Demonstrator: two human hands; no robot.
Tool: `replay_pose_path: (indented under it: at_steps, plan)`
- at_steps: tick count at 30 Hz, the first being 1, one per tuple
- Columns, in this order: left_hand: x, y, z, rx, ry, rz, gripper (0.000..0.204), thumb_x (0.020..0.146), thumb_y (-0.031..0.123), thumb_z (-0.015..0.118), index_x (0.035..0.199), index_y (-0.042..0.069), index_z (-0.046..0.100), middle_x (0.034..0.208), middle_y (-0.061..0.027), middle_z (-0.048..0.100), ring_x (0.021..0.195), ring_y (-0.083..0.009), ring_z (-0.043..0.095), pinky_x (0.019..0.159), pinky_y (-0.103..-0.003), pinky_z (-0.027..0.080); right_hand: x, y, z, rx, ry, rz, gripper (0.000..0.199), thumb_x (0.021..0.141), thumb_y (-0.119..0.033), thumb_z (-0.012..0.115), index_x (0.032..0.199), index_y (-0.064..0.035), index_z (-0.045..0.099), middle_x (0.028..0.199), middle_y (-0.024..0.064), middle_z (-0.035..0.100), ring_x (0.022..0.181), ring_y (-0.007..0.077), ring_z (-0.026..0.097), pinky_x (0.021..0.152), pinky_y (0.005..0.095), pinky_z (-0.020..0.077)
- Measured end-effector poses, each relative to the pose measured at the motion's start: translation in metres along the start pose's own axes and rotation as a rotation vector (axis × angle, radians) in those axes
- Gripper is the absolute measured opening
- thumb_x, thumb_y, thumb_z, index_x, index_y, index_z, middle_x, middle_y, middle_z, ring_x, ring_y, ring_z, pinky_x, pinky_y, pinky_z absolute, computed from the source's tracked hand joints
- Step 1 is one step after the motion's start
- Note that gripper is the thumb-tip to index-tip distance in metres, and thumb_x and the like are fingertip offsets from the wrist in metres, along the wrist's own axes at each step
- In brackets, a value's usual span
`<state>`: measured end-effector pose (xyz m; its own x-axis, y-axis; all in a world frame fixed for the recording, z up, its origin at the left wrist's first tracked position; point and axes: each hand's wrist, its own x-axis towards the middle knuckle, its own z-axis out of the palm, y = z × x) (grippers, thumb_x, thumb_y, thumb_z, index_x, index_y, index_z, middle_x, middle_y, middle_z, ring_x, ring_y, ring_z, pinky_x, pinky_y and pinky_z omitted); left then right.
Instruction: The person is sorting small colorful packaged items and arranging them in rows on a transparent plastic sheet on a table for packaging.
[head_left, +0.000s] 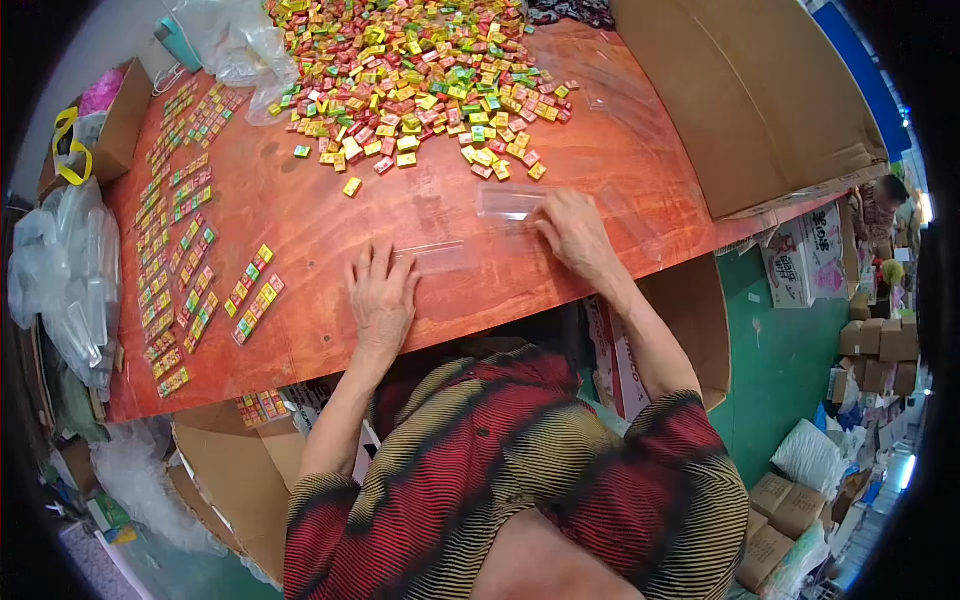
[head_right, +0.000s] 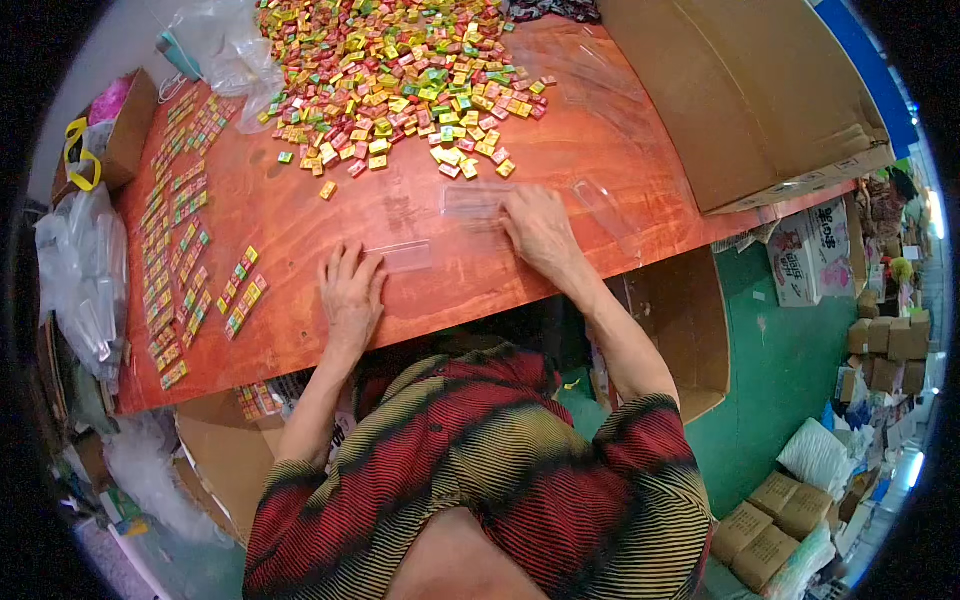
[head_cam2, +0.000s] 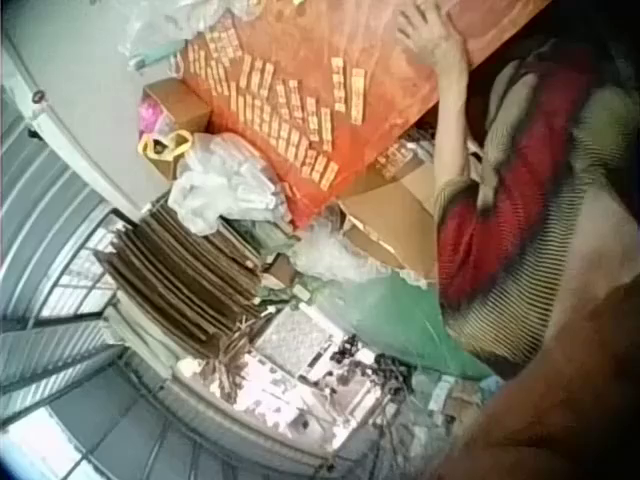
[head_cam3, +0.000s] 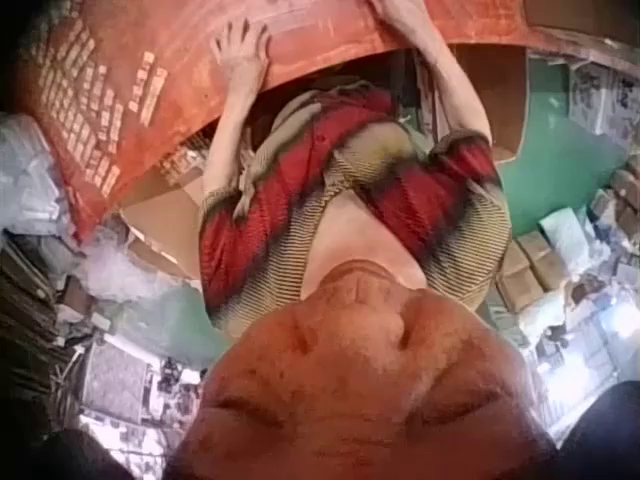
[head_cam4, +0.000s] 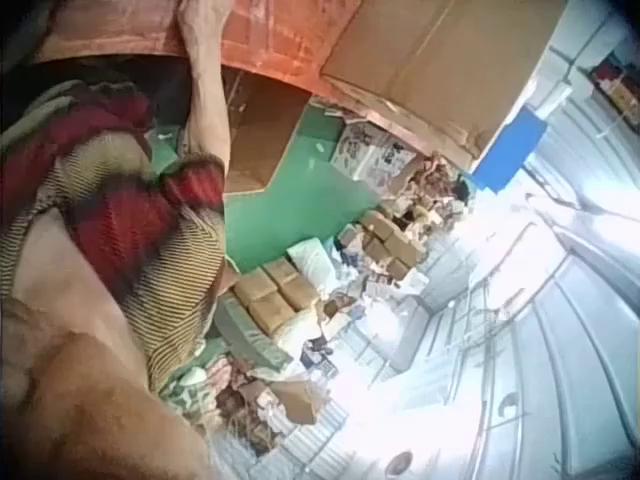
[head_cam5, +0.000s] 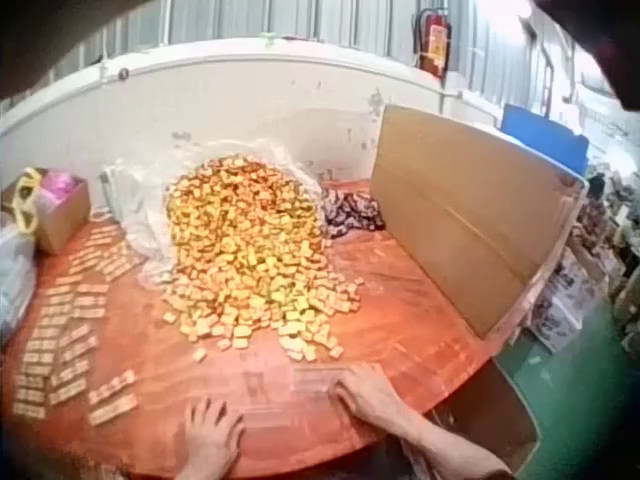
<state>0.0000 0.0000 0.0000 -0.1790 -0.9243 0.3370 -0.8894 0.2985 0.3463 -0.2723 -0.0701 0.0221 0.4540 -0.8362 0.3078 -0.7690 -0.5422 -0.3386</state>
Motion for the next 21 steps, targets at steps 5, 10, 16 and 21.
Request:
replay_pose_path:
  at_steps: [5, 10, 16, 21]
  plan:
    - [-0.002, -0.006, -0.007, 0.083, 0.072, -0.069, 0.022, 0.077, 0.015, 0.061, 0.098, 0.01, 0.062, 0.115, -0.0136, 0.052, 0.112, -0.034, 0.043, 0.095, -0.051, 0.029, 0.017, 0.001, -0.008, -0.056, 0.039, 0.079, 0.01, 0.074, -0.011, 0.059, 0.082, -0.0063, 0.054, 0.081, 0.0109, 0.053, 0.082, 0.0283, 0.051, 0.073, 0.0387, 0.0366]
    - [-0.012, -0.006, -0.011, 0.083, 0.037, -0.088, 0.023, 0.078, 0.017, 0.061, 0.1, 0.01, 0.062, 0.116, -0.0134, 0.051, 0.115, -0.0341, 0.042, 0.096, -0.052, 0.028, 0.008, 0.025, 0.007, -0.308, 0.065, 0.05, 0.006, 0.074, -0.009, 0.057, 0.079, -0.0059, 0.055, 0.078, 0.0096, 0.053, 0.079, 0.0276, 0.052, 0.072, 0.0385, 0.0366]
    - [-0.016, -0.004, -0.015, 0.137, 0.007, -0.057, 0.026, 0.079, 0.02, 0.059, 0.104, 0.012, 0.062, 0.121, -0.0145, 0.048, 0.119, -0.0346, 0.038, 0.097, -0.054, 0.026, -0.012, -0.011, -0.015, -0.192, 0.087, 0.083, 0.01, 0.074, -0.01, 0.059, 0.083, -0.0063, 0.058, 0.084, 0.0094, 0.056, 0.08, 0.0275, 0.053, 0.071, 0.0386, 0.0391]
    - [-0.018, -0.007, -0.013, 0.084, 0.001, -0.033, 0.025, 0.078, 0.02, 0.06, 0.102, 0.011, 0.062, 0.12, -0.0161, 0.047, 0.118, -0.036, 0.038, 0.096, -0.057, 0.026, -0.01, -0.022, -0.007, -0.049, 0.137, 0.091, 0.022, 0.073, -0.01, 0.061, 0.095, -0.0066, 0.06, 0.095, 0.013, 0.056, 0.089, 0.0296, 0.054, 0.075, 0.0369, 0.0421]
